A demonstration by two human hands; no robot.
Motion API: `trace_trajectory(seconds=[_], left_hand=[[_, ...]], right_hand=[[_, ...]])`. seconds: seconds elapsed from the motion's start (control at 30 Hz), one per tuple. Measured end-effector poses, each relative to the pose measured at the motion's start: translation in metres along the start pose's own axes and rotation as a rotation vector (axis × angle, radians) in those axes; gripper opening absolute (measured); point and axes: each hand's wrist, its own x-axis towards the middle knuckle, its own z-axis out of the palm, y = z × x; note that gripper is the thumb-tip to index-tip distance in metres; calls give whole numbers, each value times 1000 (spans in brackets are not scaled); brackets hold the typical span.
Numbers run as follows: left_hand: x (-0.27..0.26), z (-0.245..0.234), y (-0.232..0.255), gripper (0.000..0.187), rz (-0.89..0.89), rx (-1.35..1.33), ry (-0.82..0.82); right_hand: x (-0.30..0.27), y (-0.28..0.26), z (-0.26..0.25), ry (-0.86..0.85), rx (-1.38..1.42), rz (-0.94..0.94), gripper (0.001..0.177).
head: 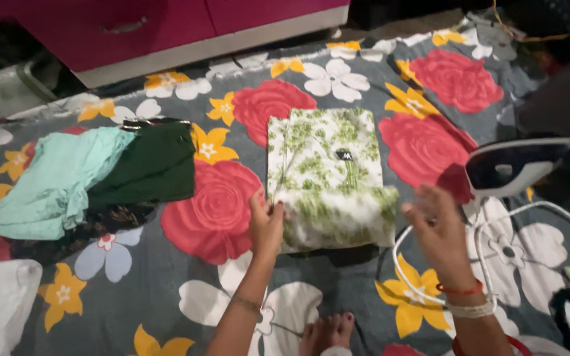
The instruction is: The person irons a white shirt with green patterns and a light green shirt on a floral bedsheet. They use an electric iron to smooth out wrinkles, folding the shirts after ironing.
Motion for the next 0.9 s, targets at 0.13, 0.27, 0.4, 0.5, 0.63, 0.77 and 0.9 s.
trace_trajectory(seconds=[0.13,0.27,0.4,0.5,0.63,0.77,0.9], left_hand=[[28,24,-6,62,245,537,133],[-4,31,-23,64,291,495,56],[-21,25,-25,62,305,563,85],[-29,29,-25,61,336,540,115],[-25,21,-24,61,334,549,141],[-33,12,-22,61,263,498,82],[-29,11,-20,61,291,534,119]], right_hand=[[-12,-86,-12,280,235,33,23],[-36,-106,-22,341,147,-137,19],[-44,-66,-2,151,2,-86,22],[-57,-13,37,-121,-226,-20,24],[-109,51,131,-534,-652,33,27],[-197,82,174,-851,-1073,108,31],[-231,98,177,-994,-1304,168,34]])
